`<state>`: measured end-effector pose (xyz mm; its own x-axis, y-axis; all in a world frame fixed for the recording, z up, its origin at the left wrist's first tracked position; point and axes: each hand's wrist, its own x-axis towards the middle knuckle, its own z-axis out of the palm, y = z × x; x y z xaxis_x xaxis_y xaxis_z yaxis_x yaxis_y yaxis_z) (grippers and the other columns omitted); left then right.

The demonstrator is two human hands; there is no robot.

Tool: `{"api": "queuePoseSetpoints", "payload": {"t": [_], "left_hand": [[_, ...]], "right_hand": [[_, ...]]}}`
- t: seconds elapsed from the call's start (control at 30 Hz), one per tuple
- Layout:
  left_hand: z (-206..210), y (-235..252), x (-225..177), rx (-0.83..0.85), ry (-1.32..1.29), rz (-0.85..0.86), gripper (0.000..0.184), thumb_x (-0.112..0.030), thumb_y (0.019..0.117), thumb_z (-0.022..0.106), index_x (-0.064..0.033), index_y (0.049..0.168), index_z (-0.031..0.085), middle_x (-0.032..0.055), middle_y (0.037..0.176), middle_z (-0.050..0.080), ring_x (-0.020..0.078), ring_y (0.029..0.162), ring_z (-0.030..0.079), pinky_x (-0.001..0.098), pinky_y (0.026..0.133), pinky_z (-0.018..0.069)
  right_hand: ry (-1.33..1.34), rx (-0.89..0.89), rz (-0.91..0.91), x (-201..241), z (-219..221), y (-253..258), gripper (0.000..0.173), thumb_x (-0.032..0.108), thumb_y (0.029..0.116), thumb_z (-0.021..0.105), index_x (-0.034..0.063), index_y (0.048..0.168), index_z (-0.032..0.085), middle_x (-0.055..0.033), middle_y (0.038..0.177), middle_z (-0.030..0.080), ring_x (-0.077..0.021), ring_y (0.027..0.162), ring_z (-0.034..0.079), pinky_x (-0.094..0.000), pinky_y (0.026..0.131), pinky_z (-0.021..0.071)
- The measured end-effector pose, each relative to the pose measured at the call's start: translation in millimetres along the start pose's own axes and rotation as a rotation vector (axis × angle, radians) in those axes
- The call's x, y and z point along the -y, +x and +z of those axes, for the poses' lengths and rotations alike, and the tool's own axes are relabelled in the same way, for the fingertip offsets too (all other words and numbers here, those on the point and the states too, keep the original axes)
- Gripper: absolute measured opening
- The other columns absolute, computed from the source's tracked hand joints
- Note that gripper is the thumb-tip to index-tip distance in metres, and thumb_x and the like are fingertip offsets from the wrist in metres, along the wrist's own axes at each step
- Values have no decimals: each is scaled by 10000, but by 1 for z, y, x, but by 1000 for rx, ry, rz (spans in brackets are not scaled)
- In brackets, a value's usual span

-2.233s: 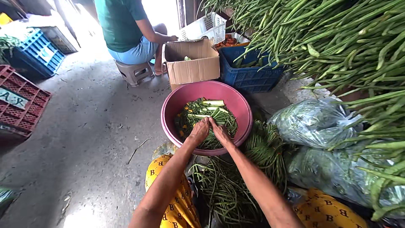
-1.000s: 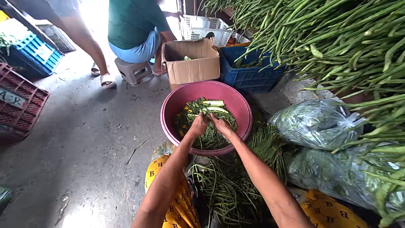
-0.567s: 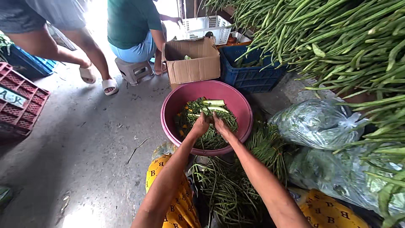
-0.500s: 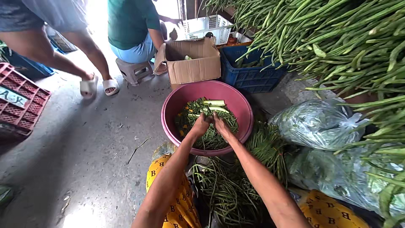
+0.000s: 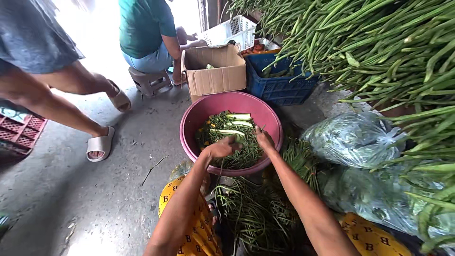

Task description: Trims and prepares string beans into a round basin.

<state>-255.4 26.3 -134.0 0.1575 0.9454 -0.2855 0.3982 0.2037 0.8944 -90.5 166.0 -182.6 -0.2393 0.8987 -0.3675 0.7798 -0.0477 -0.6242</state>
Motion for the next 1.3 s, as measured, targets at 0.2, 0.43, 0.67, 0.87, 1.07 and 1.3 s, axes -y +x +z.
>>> {"api": "queuePoseSetpoints", "payload": {"t": [0.2,0.43,0.67,0.87,1.07,1.3], "left_hand": [[5,4,7,112,-50,-44,263,-167,1081,491,-2,1284,524,-16,914,571,7,661,464,187,630,418],[5,18,13,-143,-158,38,239,-145,1090,458,16,1241,547,1,882,528,37,682,474,203,661,437],[20,24,9,-84,10,83,567,-154,1086,457,-15,1592,241,210,1314,605,197,1108,622,369,995,494],[40,23,6,133,54,78,724,-163,1073,487,-57,1630,37,143,1150,596,113,896,582,291,833,503],[76,17,-2,247,-226,93,623,-219,1076,510,-85,1600,202,82,1158,638,85,895,647,265,817,555],[102,-1,-17,343,-215,-102,420,-292,1123,356,9,1375,505,62,1086,670,115,933,665,321,873,568]], "right_hand": [[-578,99,-37,1,-3,-5,1182,311,826,860,-12,1620,46,-308,1507,445,-465,1367,480,-621,1120,358],[-169,20,-126,15,-5,-30,506,335,1087,499,-67,1392,507,-293,1221,642,-404,1122,651,-550,987,496],[508,190,-342,3,14,-56,431,309,1051,576,-25,1316,510,-101,880,601,-119,617,514,-301,598,479],[503,150,-420,-28,8,-80,381,216,1020,629,-54,1285,583,-107,978,663,-89,753,603,-271,698,522],[570,32,-456,-74,3,-108,292,163,1008,628,-83,1164,633,-109,960,682,-86,803,652,-276,769,569],[558,-159,-429,-117,-14,-137,290,190,991,663,-63,1134,663,-93,940,672,-66,785,589,-260,752,509]]}}
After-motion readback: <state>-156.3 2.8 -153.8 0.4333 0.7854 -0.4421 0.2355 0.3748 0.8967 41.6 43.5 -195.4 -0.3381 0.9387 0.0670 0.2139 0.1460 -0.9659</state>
